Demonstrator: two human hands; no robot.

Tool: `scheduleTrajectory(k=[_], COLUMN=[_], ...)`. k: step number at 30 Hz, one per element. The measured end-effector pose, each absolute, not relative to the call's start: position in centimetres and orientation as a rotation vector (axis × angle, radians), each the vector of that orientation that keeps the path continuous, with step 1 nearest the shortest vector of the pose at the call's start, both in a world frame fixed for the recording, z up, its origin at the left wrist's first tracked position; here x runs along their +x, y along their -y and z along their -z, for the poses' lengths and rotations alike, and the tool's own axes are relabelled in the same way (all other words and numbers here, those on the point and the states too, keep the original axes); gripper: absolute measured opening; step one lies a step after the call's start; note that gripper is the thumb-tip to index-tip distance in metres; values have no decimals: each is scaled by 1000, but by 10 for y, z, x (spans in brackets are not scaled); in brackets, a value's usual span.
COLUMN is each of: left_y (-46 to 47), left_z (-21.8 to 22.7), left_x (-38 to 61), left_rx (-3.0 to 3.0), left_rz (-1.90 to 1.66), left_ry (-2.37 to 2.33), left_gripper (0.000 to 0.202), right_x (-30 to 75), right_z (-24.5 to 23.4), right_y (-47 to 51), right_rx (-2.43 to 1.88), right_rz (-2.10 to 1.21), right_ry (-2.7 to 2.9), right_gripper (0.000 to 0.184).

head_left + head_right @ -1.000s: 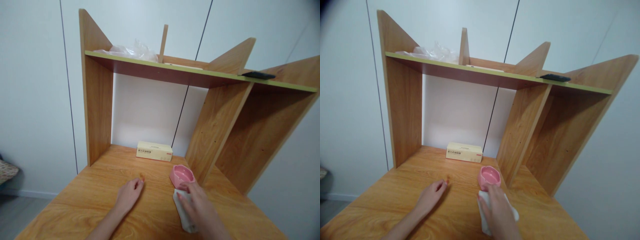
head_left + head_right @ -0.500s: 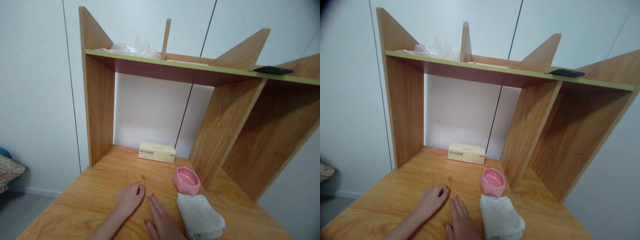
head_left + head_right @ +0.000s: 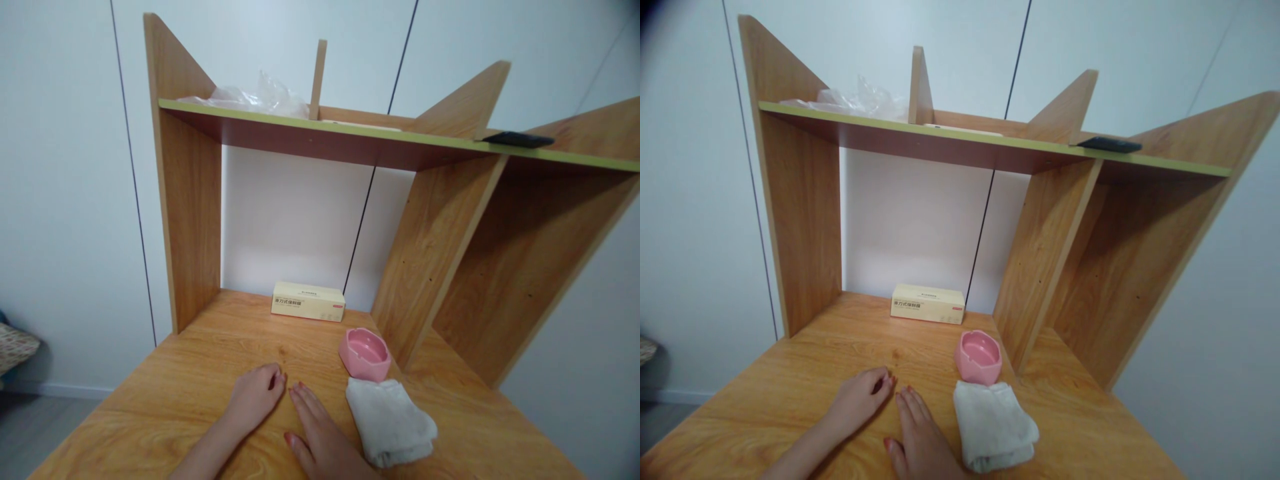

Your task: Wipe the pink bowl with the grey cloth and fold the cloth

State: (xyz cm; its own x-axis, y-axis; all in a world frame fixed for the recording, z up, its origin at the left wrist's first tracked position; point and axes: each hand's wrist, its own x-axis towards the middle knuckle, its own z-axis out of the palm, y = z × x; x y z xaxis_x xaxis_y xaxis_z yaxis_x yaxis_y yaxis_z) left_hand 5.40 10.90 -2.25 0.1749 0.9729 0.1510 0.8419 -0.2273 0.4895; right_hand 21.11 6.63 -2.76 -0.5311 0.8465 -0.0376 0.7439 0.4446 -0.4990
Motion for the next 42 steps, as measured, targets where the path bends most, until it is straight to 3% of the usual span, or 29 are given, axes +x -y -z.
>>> scheduleTrajectory(k=[42], left_y=[-109], left_z=[19], left_x=[52], left_rx=[2164], left_rz=[-571], left_ry=[-1680], left_gripper=[26], right_x=[212], right_z=[21], right_y=[-62], right_rx=[-1424], right_rz=[-705], right_ry=[2484], right_gripper=[60])
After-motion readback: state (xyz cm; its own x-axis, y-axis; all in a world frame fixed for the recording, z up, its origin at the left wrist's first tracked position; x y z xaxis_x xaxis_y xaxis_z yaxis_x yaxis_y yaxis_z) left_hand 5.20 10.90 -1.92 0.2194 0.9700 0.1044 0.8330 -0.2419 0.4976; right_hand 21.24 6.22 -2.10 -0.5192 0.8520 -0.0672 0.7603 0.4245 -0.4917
